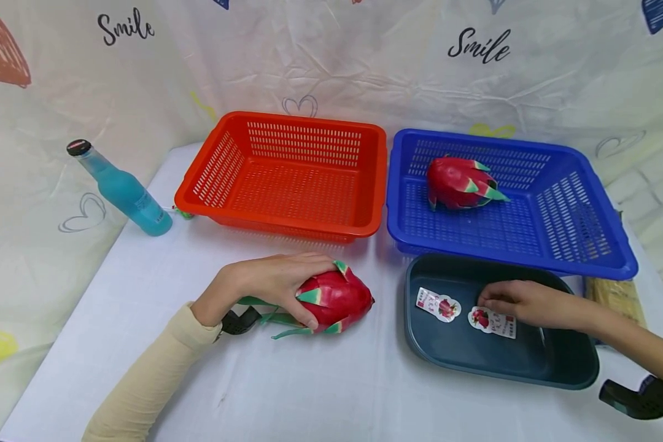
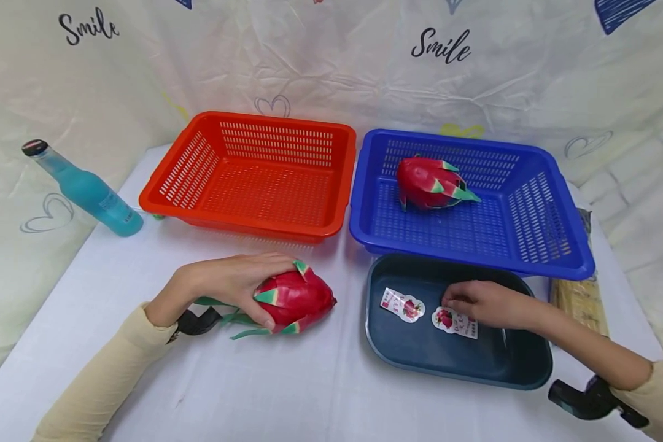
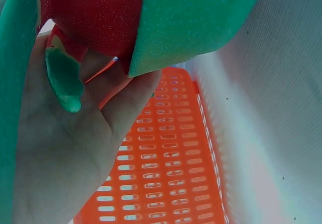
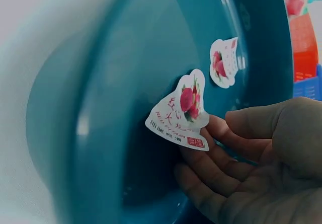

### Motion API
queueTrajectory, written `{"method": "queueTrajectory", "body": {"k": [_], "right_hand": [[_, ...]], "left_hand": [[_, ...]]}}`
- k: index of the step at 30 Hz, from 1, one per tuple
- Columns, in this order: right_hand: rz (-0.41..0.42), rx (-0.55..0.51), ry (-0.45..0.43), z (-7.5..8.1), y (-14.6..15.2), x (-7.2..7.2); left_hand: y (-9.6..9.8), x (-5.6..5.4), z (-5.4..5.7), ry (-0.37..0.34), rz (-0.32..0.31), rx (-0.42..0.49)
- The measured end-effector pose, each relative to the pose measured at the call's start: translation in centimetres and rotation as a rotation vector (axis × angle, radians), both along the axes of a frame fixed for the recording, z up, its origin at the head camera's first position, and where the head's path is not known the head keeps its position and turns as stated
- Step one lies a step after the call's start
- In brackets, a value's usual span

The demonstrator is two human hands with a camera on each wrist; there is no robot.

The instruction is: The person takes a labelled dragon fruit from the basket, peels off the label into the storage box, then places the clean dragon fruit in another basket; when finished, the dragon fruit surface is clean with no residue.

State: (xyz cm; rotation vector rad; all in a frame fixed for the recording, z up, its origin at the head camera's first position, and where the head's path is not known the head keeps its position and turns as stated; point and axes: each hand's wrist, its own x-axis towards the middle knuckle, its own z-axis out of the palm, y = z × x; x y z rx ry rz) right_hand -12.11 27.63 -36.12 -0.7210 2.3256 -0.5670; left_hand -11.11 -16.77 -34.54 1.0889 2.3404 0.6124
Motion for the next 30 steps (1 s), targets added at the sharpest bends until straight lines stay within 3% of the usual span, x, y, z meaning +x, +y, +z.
{"method": "queueTrajectory", "body": {"k": [5, 17, 27, 30], "right_hand": [[0.009, 0.021, 0.089, -0.1, 0.0, 0.5], [0.023, -0.018, 0.2, -0.2, 0.1, 1.1], [0.075, -0.075, 0.25, -1.1, -0.1, 1.4], [0.072, -0.044, 0.231, -1.3, -0.2, 1.7]], "left_hand": [[0.1, 0.0, 0.0, -0.008, -0.003, 0.006], [0.0, -0.1, 0.0, -0.011, -0.009, 0.007], [0.0, -0.2, 0.0, -0.014, -0.007, 0.013], [0.0, -0.2, 0.0, -0.01, -0.009, 0.018]]}}
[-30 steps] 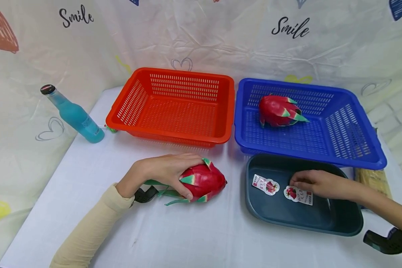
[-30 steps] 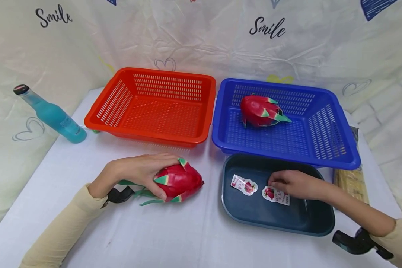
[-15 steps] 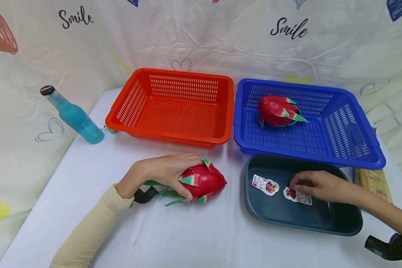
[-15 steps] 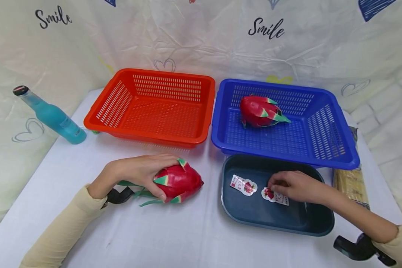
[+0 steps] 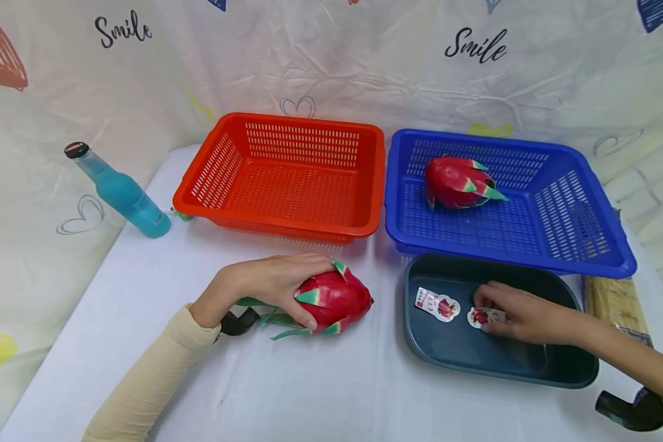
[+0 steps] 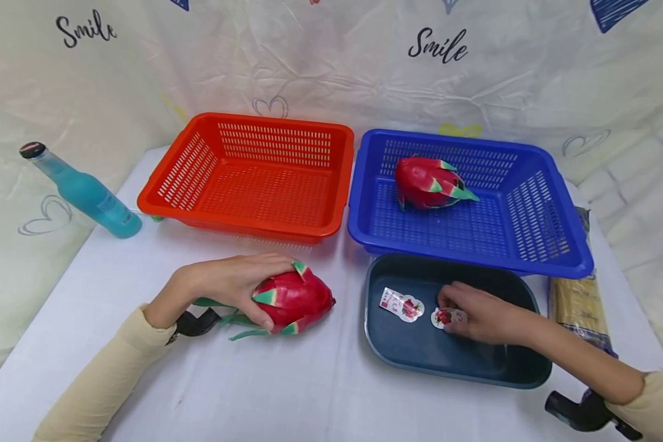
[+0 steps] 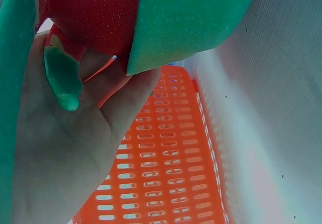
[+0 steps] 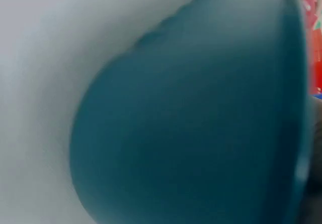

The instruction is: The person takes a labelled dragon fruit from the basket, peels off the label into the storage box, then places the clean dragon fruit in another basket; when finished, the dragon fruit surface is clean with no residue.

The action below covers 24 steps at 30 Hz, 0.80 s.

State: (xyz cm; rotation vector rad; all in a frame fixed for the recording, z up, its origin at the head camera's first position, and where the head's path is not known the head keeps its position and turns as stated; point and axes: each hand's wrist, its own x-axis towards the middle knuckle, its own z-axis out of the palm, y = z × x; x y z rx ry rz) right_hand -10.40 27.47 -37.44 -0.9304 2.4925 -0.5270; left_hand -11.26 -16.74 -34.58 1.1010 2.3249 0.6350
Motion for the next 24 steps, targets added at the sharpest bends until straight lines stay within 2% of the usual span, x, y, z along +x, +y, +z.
{"method": "queueTrajectory", "body": {"k": [4, 12, 24], "right_hand": [[-0.021, 0.039, -0.018, -0.05, 0.03, 0.24], [-0.042, 0.038, -0.037, -0.17, 0.04, 0.35], [-0.11, 0.039, 0.011, -0.63, 0.25, 0.79]], "left_hand": [[0.03, -0.02, -0.03, 0.002, 0.001, 0.001], [0.07, 0.05, -0.06, -0.001, -0.001, -0.001], [-0.04, 0.05, -0.1, 0.003, 0.001, 0.003]]}}
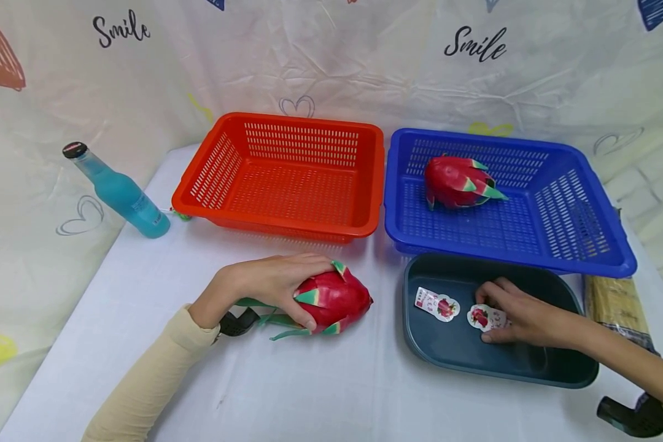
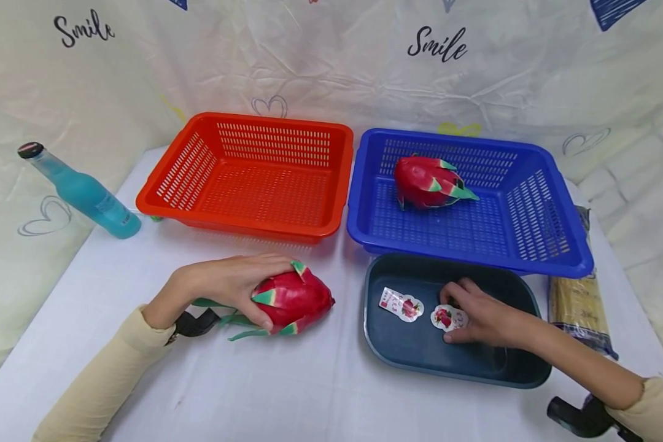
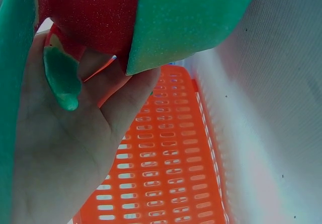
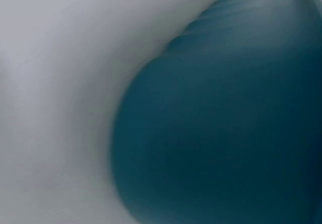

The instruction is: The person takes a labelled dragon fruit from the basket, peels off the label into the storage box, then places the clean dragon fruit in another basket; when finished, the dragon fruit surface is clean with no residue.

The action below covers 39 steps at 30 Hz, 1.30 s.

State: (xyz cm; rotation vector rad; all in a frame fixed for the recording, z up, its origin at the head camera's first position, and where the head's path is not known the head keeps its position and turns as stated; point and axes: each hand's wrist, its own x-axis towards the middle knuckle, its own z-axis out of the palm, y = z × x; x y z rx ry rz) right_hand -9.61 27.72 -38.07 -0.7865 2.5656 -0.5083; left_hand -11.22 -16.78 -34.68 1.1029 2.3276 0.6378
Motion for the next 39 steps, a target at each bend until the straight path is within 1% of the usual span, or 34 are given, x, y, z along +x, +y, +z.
{"method": "queueTrajectory", "body": {"k": [4, 8, 13, 17, 20, 23, 26, 29, 31, 33, 35, 39], "right_hand": [[-0.015, -0.03, 0.028, -0.6, 0.3, 0.3], [-0.023, -0.054, 0.044, -0.7, 0.4, 0.6], [-0.035, -0.081, 0.074, -0.7, 0.6, 0.2], [-0.057, -0.104, 0.066, -0.6, 0.8, -0.1], [-0.069, -0.126, 0.075, -0.6, 0.9, 0.0], [-0.077, -0.142, 0.114, -0.5, 0.9, 0.0], [-0.083, -0.132, 0.177, -0.1, 1.2, -0.1], [-0.073, -0.132, 0.244, 0.2, 1.5, 0.0], [-0.06, -0.157, 0.271, 0.3, 1.8, 0.1], [-0.052, -0.201, 0.277, 0.5, 2.1, 0.2], [-0.054, -0.247, 0.273, 0.7, 2.4, 0.3], [-0.087, -0.312, 0.24, 1.4, 2.9, 0.6]], "left_hand": [[0.1, 0.0, 0.0, -0.009, -0.003, 0.002], [0.1, 0.0, 0.1, -0.017, 0.0, 0.002], [0.1, 0.0, 0.2, -0.006, 0.011, 0.013], [0.1, -0.1, 0.1, 0.007, 0.0, 0.016], [0.1, -0.2, 0.1, 0.003, -0.001, 0.009], [0.0, -0.3, 0.1, 0.002, 0.002, 0.007], [0.0, -0.3, 0.1, 0.004, 0.003, 0.014], [0.1, -0.2, 0.0, 0.001, 0.002, 0.017], [0.1, -0.1, -0.1, -0.001, 0.0, 0.017], [0.1, 0.0, -0.1, 0.003, 0.0, 0.013], [0.1, 0.0, -0.1, 0.006, 0.002, 0.008], [0.0, 0.0, 0.0, 0.004, 0.007, -0.003]]}}
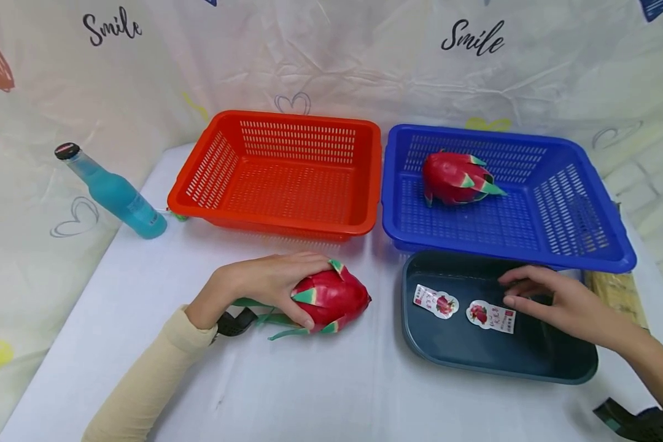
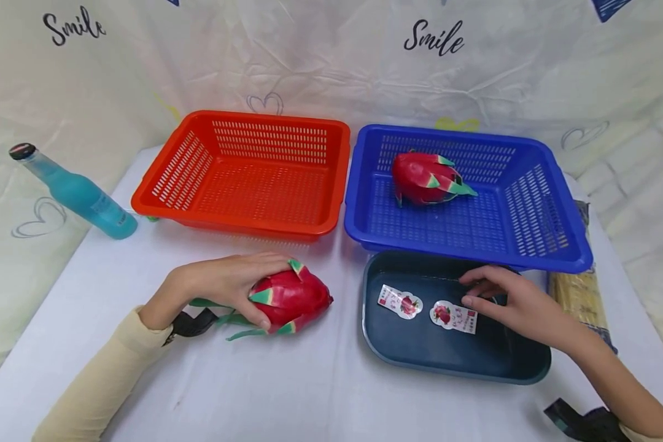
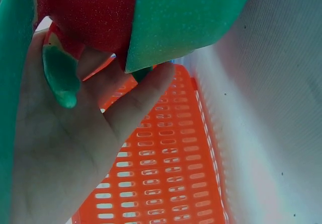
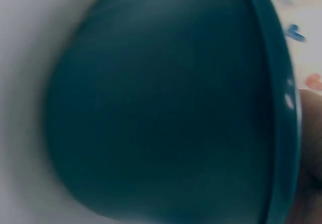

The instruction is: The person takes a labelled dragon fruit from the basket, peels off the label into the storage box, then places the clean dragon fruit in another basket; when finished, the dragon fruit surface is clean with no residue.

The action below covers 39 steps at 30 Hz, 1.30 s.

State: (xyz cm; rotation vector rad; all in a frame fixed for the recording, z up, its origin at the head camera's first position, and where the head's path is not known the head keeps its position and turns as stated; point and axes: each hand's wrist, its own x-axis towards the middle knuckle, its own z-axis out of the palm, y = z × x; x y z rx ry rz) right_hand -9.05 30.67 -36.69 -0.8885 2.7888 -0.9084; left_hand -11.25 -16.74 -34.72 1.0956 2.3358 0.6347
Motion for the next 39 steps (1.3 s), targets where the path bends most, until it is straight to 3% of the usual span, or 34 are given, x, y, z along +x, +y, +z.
{"method": "queueTrajectory", "body": {"k": [7, 15, 18, 22, 28, 33, 39], "right_hand": [[0.01, -0.094, -0.052, 0.8, 0.4, 0.7], [-0.034, -0.213, 0.075, 1.6, -0.3, 1.2], [-0.116, -0.218, 0.162, 2.2, -0.2, 1.2], [-0.289, -0.231, 0.249, 3.2, 0.9, 1.1], [-0.495, -0.306, 0.317, 3.4, 4.5, -0.2], [-0.648, -0.226, 0.332, 2.9, 6.2, -1.2], [-0.69, -0.197, 0.256, 0.6, 9.3, -3.1]], "left_hand": [[-0.1, 0.0, 0.1, 0.008, -0.004, -0.014], [-0.1, -0.2, 0.1, 0.02, -0.01, -0.028], [0.0, -0.3, 0.1, 0.03, -0.01, -0.027], [0.1, -0.3, 0.1, 0.043, -0.01, -0.029], [0.0, -0.1, 0.2, 0.054, 0.002, -0.054], [-0.1, 0.0, 0.3, 0.055, 0.012, -0.073], [-0.1, 0.1, 0.2, 0.042, 0.037, -0.086]]}}
